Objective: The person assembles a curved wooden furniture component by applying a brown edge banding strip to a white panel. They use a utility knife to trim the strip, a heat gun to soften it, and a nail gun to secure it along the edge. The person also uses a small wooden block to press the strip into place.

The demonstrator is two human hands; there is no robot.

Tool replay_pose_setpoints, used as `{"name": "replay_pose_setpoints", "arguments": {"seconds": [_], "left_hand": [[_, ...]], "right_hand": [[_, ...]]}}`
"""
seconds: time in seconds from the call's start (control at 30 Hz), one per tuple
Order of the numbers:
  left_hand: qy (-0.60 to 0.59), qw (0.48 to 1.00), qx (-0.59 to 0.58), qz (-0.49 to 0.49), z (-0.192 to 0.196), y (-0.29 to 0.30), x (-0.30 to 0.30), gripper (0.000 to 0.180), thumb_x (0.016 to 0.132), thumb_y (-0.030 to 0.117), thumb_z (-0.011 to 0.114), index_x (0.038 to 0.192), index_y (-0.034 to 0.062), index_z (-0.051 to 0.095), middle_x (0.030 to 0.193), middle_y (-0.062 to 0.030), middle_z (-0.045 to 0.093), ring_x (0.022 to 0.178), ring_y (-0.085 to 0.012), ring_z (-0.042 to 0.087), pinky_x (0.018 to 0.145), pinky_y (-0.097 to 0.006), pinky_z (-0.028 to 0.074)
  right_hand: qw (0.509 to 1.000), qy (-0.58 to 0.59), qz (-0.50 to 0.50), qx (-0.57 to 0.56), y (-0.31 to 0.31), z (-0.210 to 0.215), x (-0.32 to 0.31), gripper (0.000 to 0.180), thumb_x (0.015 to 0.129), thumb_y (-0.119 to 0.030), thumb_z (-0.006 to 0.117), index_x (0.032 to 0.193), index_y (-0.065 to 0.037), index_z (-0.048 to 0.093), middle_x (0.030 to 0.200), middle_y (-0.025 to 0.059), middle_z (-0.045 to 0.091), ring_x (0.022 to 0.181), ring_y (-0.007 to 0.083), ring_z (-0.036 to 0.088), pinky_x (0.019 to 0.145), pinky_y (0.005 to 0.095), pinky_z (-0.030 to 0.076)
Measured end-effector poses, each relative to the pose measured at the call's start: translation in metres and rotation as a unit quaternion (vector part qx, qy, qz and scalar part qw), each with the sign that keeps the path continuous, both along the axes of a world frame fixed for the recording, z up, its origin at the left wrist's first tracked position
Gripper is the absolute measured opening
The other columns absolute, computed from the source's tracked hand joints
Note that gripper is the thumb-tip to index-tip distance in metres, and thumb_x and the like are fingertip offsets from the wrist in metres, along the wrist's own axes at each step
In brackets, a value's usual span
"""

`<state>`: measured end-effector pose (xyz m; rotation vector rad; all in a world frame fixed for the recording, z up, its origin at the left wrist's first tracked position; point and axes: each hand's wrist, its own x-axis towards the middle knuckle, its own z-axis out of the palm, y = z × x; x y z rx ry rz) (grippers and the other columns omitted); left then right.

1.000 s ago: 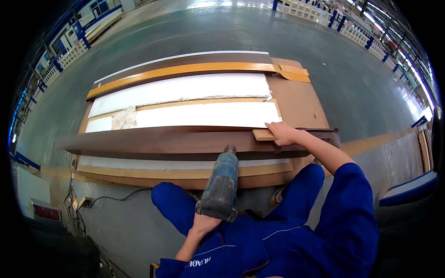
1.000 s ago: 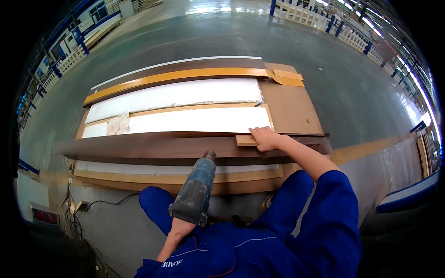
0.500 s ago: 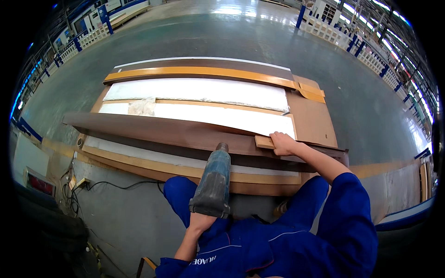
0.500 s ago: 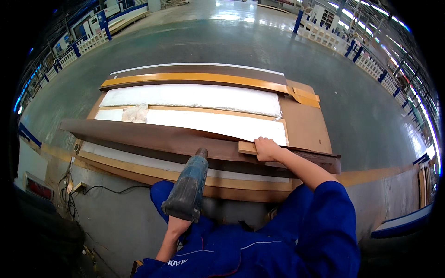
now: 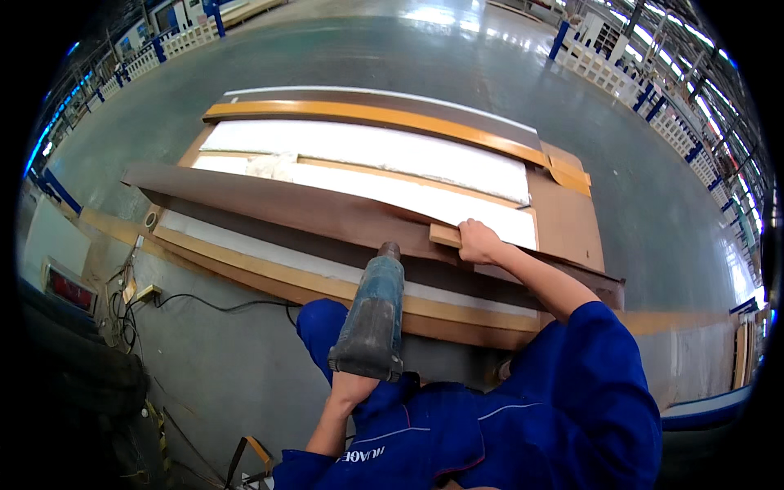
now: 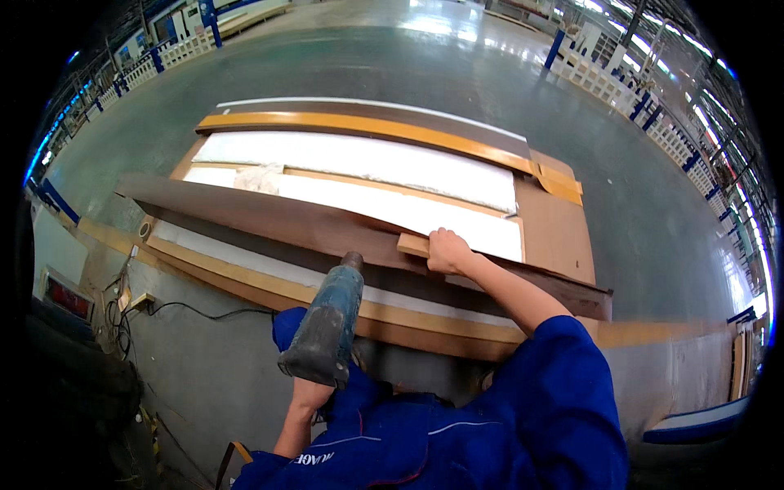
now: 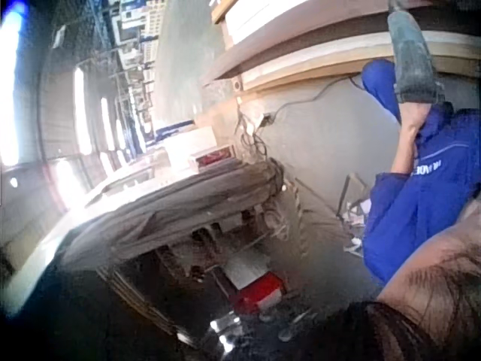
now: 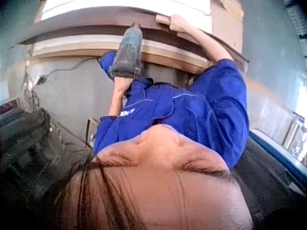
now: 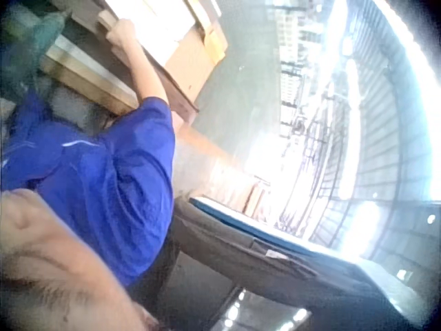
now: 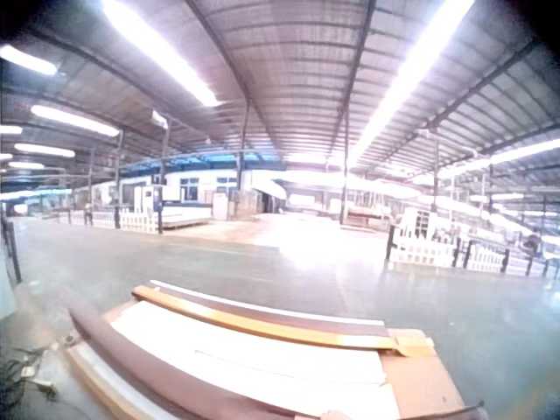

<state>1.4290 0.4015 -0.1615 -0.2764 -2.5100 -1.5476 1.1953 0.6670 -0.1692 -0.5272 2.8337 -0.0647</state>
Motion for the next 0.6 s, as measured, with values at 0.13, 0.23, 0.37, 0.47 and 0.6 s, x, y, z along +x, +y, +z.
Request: {"name": "replay_pose_setpoints", "arguments": {"seconds": [0.13, 0.23, 0.37, 0.47, 0.6], "left_hand": [[-0.016, 1.0, 0.01, -0.007, -0.003, -0.011, 0.005, 0.028, 0.073, 0.009, 0.061, 0.1, 0.0027, 0.059, 0.098, -0.0127, 0.059, 0.09, -0.0271, 0.056, 0.08, -0.036, 0.044], [-0.093, 0.995, 0.042, -0.006, -0.01, -0.02, 0.016, 0.028, 0.072, 0.01, 0.063, 0.099, 0.0031, 0.059, 0.097, -0.0112, 0.06, 0.089, -0.0251, 0.057, 0.078, -0.035, 0.044], [-0.043, 0.999, -0.011, -0.018, -0.001, -0.026, 0.011, 0.032, 0.071, 0.012, 0.067, 0.1, 0.004, 0.059, 0.097, -0.0106, 0.06, 0.09, -0.0222, 0.057, 0.077, -0.034, 0.045], [-0.103, 0.991, 0.084, -0.011, 0.004, -0.035, 0.004, 0.037, 0.07, 0.017, 0.069, 0.103, 0.0049, 0.058, 0.1, -0.011, 0.06, 0.094, -0.0239, 0.056, 0.081, -0.034, 0.045], [-0.121, 0.989, 0.078, -0.027, 0.01, -0.06, -0.006, 0.044, 0.069, 0.02, 0.072, 0.107, 0.0061, 0.056, 0.106, -0.0106, 0.058, 0.098, -0.0228, 0.055, 0.083, -0.033, 0.044]], "right_hand": [[1.0, -0.019, 0.005, -0.002, -0.002, 0.003, -0.012, 0.032, 0.067, -0.012, 0.049, 0.092, 0.008, 0.049, 0.097, 0.027, 0.052, 0.092, 0.0386, 0.052, 0.082, 0.0419, 0.044], [0.999, -0.02, 0.017, -0.043, -0.024, 0.006, -0.014, 0.032, 0.067, -0.01, 0.048, 0.093, 0.008, 0.047, 0.092, 0.0276, 0.055, 0.088, 0.0387, 0.055, 0.079, 0.0415, 0.045], [0.994, -0.042, 0.025, -0.1, -0.051, 0.001, -0.028, 0.03, 0.067, -0.01, 0.047, 0.09, 0.01, 0.048, 0.085, 0.0288, 0.057, 0.083, 0.0386, 0.057, 0.078, 0.0412, 0.045], [0.998, -0.036, 0.01, -0.052, -0.061, 0.007, -0.018, 0.029, 0.067, -0.009, 0.047, 0.088, 0.01, 0.05, 0.089, 0.0268, 0.055, 0.087, 0.0377, 0.054, 0.079, 0.0413, 0.044], [0.998, -0.028, -0.013, -0.05, -0.064, 0.007, -0.002, 0.032, 0.064, -0.009, 0.051, 0.092, 0.007, 0.049, 0.089, 0.0232, 0.051, 0.087, 0.0356, 0.05, 0.081, 0.0391, 0.042]]}}
